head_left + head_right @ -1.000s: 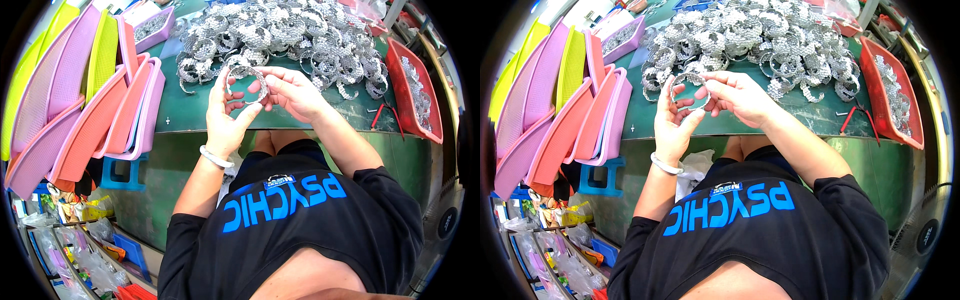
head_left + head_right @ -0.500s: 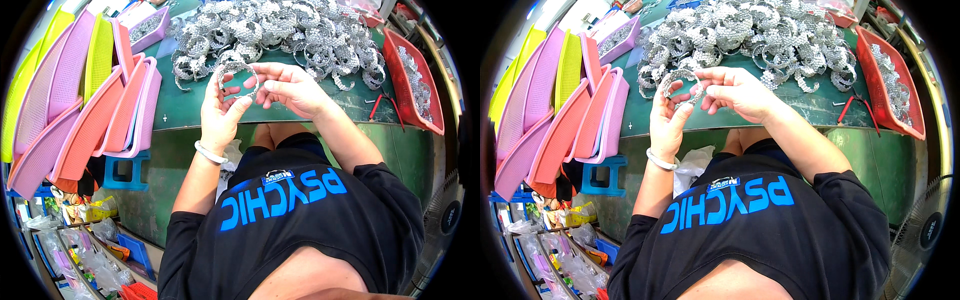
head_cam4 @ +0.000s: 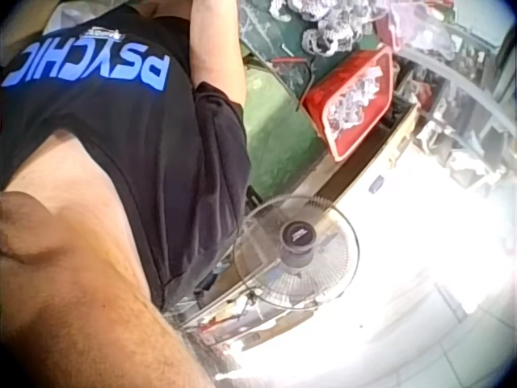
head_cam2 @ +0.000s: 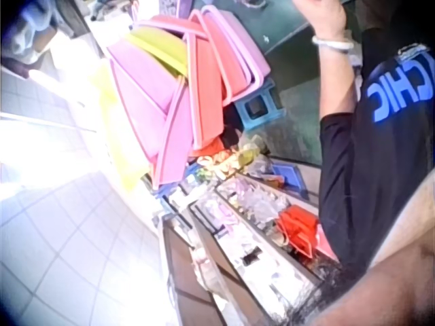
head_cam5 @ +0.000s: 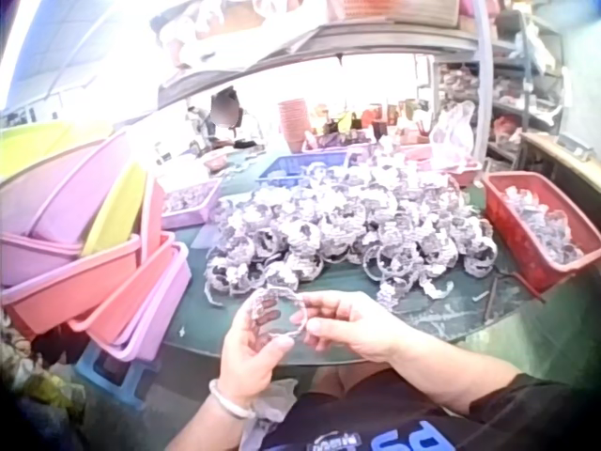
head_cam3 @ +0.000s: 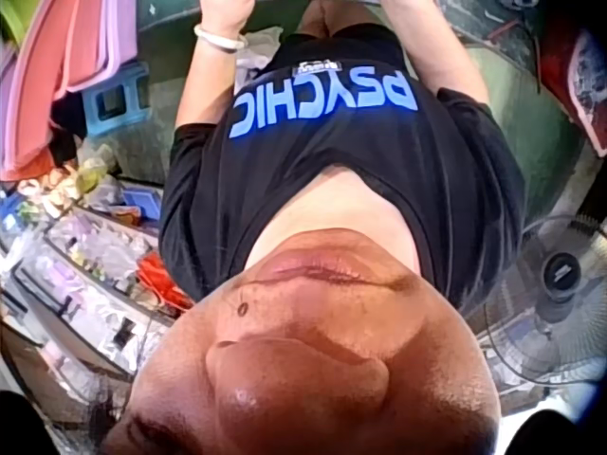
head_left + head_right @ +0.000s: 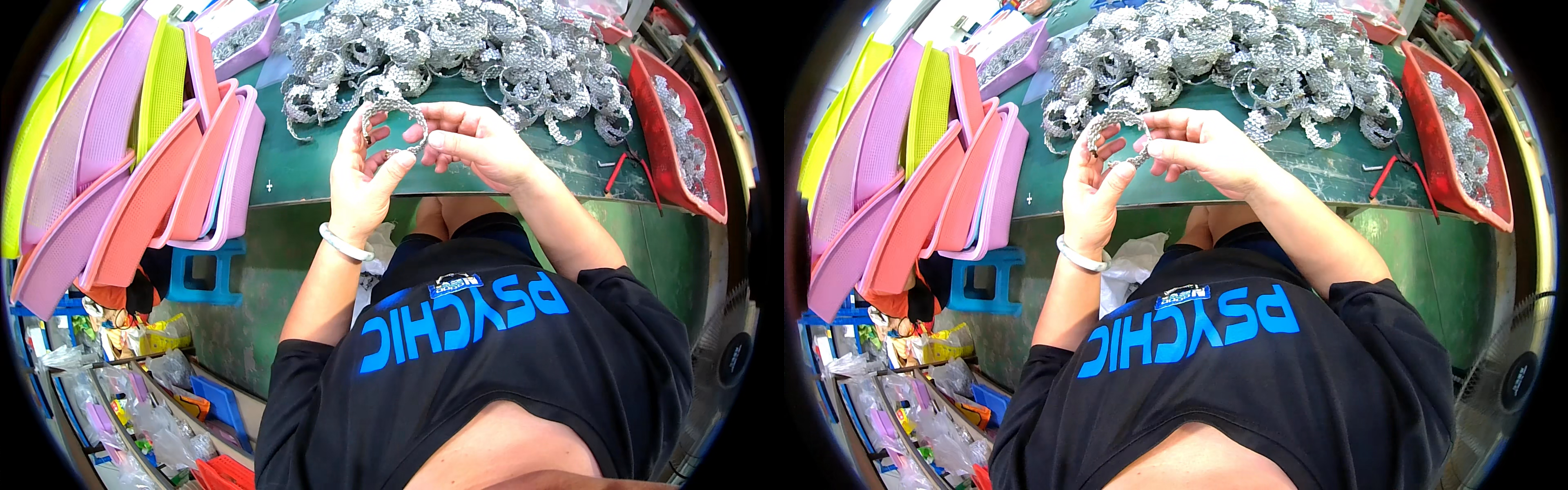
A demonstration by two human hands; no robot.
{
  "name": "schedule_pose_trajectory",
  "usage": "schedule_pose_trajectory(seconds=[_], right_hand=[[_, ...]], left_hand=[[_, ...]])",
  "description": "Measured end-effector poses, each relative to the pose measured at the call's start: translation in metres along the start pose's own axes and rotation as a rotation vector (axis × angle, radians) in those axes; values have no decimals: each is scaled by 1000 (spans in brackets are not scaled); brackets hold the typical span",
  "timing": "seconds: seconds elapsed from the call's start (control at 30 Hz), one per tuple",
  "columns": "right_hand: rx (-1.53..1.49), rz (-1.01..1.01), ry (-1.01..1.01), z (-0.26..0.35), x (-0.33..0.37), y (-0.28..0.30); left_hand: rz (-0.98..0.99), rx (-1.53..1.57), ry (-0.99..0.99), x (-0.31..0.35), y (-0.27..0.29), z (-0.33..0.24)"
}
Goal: The person sits at a green table and repeatedly picks up small, coiled silver metal chains from a large pile. They hold each chain in both hands, stretch it out to inspect it, and then place it into a white plastic bag held in their lap.
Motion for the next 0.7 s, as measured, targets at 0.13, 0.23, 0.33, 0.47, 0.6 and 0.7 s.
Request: schedule_pose_trajectory(seconds=[0.13, 0.23, 0.33, 0.47, 0.6, 0.7], right_hand=[[-17, 25, -20, -4, -1, 2], [-11, 32, -44, -5, -1, 1], [14, 37, -70, -5, -2, 1], [81, 58, -90, -3, -3, -1], [132, 58, -96, 0, -3, -4], [136, 51, -97, -2, -5, -1]], left_hand=[[-31, -34, -19, 0, 0, 0], [-57, -52, -37, 0, 0, 3], [-59, -155, -117, 0, 1, 3], [-70, -268, -173, 2, 0, -2], [-72, -356, -261, 1, 1, -3], [-71, -444, -299, 1, 3, -1]])
Point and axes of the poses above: each hand's wrist, its own x-axis away from the middle knuckle, its own y-axis out of the back of the hand, z = x × y, the point moved 1 cm from there along -x, towards the middle knuckle, and after that the axes turned 13 degrees about -x, right-handed, at the moved point
